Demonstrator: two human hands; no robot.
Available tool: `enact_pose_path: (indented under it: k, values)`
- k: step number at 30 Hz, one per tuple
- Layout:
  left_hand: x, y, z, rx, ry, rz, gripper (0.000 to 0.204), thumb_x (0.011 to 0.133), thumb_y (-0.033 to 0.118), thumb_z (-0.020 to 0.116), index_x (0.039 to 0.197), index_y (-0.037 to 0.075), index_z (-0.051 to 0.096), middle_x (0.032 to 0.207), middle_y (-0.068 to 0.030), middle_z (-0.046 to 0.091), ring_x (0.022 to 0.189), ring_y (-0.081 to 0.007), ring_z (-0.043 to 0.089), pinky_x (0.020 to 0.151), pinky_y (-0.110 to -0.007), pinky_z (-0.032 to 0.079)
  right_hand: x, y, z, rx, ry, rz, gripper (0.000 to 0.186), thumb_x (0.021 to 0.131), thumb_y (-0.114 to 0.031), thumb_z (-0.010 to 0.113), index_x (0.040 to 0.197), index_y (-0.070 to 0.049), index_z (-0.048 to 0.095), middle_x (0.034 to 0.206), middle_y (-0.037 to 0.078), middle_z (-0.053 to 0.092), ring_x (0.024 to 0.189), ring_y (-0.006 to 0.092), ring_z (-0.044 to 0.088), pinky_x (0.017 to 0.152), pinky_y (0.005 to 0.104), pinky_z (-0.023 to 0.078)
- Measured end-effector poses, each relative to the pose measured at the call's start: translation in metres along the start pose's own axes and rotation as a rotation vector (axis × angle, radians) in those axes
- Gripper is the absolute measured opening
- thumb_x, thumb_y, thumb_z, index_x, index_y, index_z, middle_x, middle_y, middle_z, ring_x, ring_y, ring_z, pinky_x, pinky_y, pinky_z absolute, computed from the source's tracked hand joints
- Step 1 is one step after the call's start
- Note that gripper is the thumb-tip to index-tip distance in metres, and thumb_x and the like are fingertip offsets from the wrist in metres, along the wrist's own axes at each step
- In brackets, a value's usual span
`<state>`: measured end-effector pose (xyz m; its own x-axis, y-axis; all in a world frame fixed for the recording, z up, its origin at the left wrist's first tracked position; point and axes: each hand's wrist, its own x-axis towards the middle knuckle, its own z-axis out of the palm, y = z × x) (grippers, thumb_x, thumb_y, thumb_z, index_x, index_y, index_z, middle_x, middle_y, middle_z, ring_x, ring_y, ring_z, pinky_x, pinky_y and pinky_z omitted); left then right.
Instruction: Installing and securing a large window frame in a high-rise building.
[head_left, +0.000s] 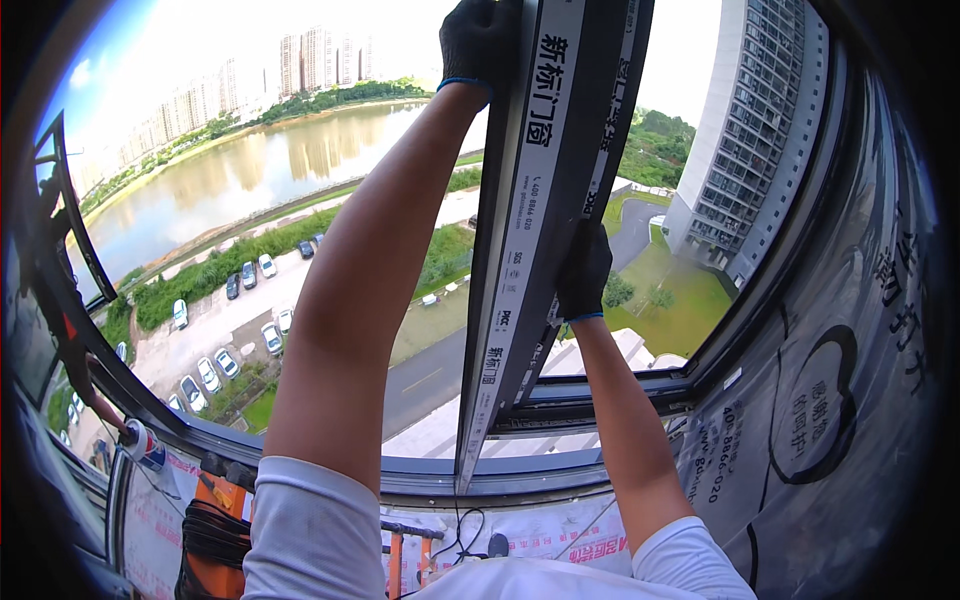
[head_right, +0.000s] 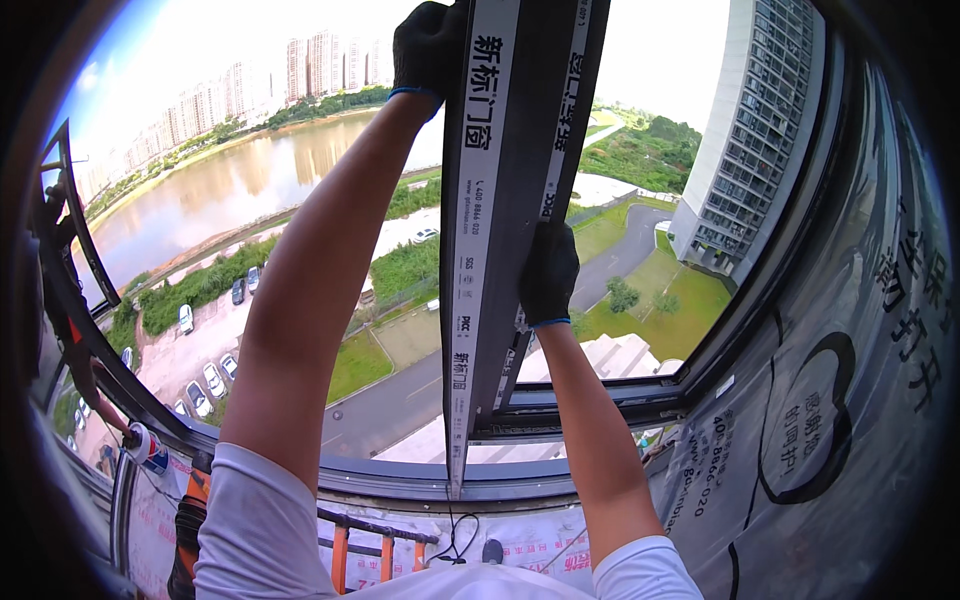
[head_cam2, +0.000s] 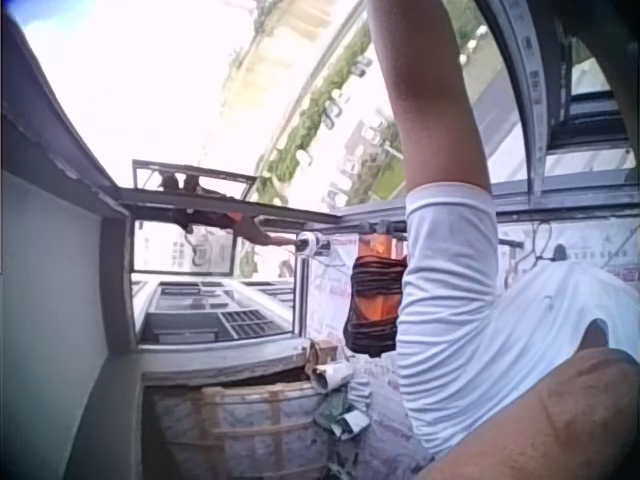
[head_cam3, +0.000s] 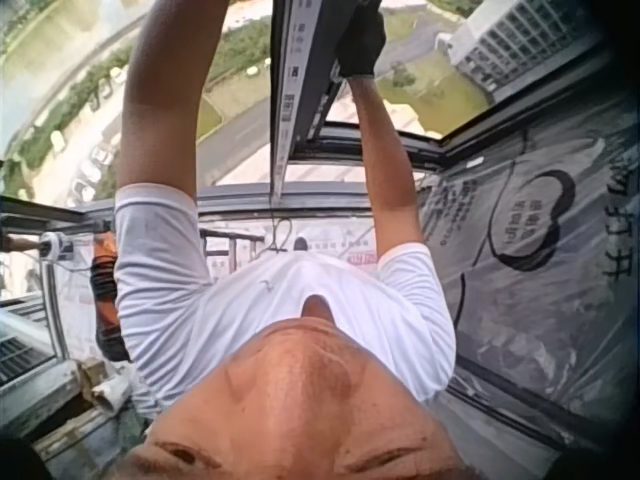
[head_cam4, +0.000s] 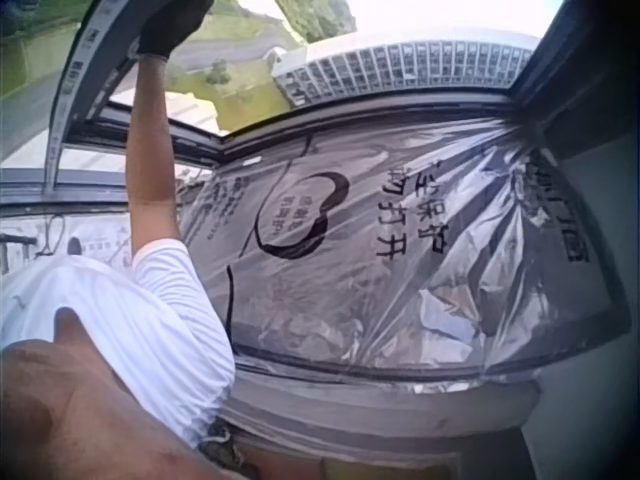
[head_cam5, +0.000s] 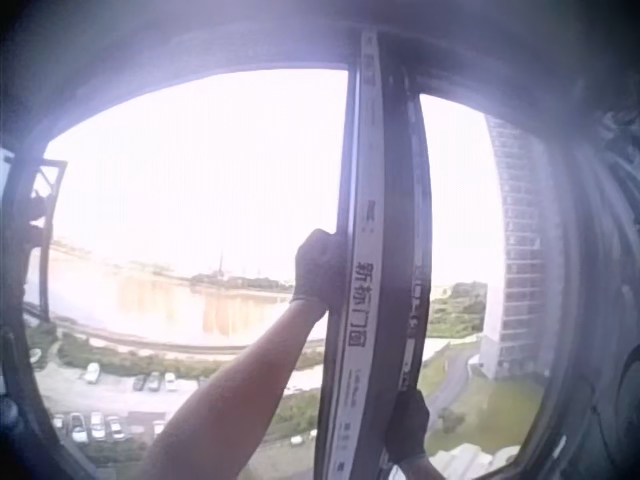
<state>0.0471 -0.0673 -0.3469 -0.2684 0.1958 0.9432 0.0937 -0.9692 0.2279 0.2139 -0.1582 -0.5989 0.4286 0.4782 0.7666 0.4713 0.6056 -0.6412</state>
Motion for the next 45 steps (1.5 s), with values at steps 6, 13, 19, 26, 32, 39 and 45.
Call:
enact_pose_path:
  k: [6,13,19,26,32,39,45]
  values:
    - [-0.102,-0.018,-0.023,-0.088,-0.027,-0.194,0.031,0.094,0.024,0.066,0.075,0.001,0.06,0.063,-0.0112,0.061,0.058,-0.0176,0.058,0.059,-0.034,0.047,-0.001,0.003,-0.004,0.072,0.01,0.021,0.041,0.106,-0.036,0.043,0.103,0.002,0.058,0.087,0.02,0.061,0.081,0.0364,0.061,0.073,0.0423,0.046]
    - [-0.268,-0.019,-0.071,-0.136,-0.098,-0.396,0.022,0.1,0.015,0.059,0.085,0.0,0.059,0.072,-0.0056,0.059,0.069,-0.0103,0.053,0.064,-0.03,0.045,-0.003,0.001,-0.01,-0.115,-0.006,-0.107,0.035,0.106,-0.03,0.041,0.105,0.001,0.057,0.092,0.022,0.059,0.085,0.0398,0.06,0.074,0.0455,0.046]
    - [-0.369,-0.042,-0.106,0.049,-0.155,-0.462,0.019,0.101,0.015,0.058,0.087,0.002,0.058,0.074,-0.0059,0.059,0.068,-0.0115,0.054,0.065,-0.03,0.045,-0.002,-0.006,-0.003,-0.067,0.0,-0.049,0.036,0.106,-0.031,0.041,0.102,0.001,0.058,0.09,0.021,0.061,0.085,0.0398,0.06,0.073,0.0451,0.046]
    - [-0.359,-0.042,-0.104,-0.054,-0.134,-0.498,0.019,0.1,0.015,0.059,0.089,0.0,0.062,0.075,-0.0095,0.061,0.07,-0.0165,0.059,0.066,-0.033,0.047,0.0,0.012,-0.003,-0.098,0.041,-0.146,0.041,0.107,-0.032,0.04,0.098,0.003,0.059,0.088,0.022,0.062,0.083,0.0389,0.06,0.072,0.0456,0.046]
    - [-0.337,-0.038,-0.103,-0.047,-0.189,-0.472,0.017,0.1,0.013,0.059,0.088,0.001,0.059,0.072,-0.0062,0.059,0.068,-0.0113,0.057,0.064,-0.03,0.046,0.0,0.014,-0.002,-0.078,0.041,-0.249,0.039,0.108,-0.03,0.039,0.1,0.003,0.058,0.091,0.022,0.062,0.083,0.0403,0.06,0.073,0.0468,0.046]
    - [-0.342,-0.036,-0.097,-0.007,-0.12,-0.461,0.016,0.097,0.008,0.061,0.083,0.001,0.059,0.07,-0.0104,0.058,0.064,-0.014,0.055,0.06,-0.033,0.045,0.001,0.01,-0.003,-0.008,0.036,-0.151,0.044,0.108,-0.035,0.038,0.103,0.003,0.061,0.087,0.02,0.063,0.083,0.0393,0.061,0.073,0.0446,0.046]
    - [-0.354,-0.035,-0.097,-0.041,-0.063,-0.517,0.017,0.097,0.011,0.063,0.083,0.001,0.059,0.07,-0.0081,0.06,0.065,-0.0126,0.057,0.063,-0.031,0.047,-0.002,0.006,-0.002,0.058,0.023,-0.068,0.041,0.108,-0.032,0.039,0.104,0.003,0.06,0.091,0.02,0.062,0.083,0.0399,0.061,0.073,0.0453,0.046]
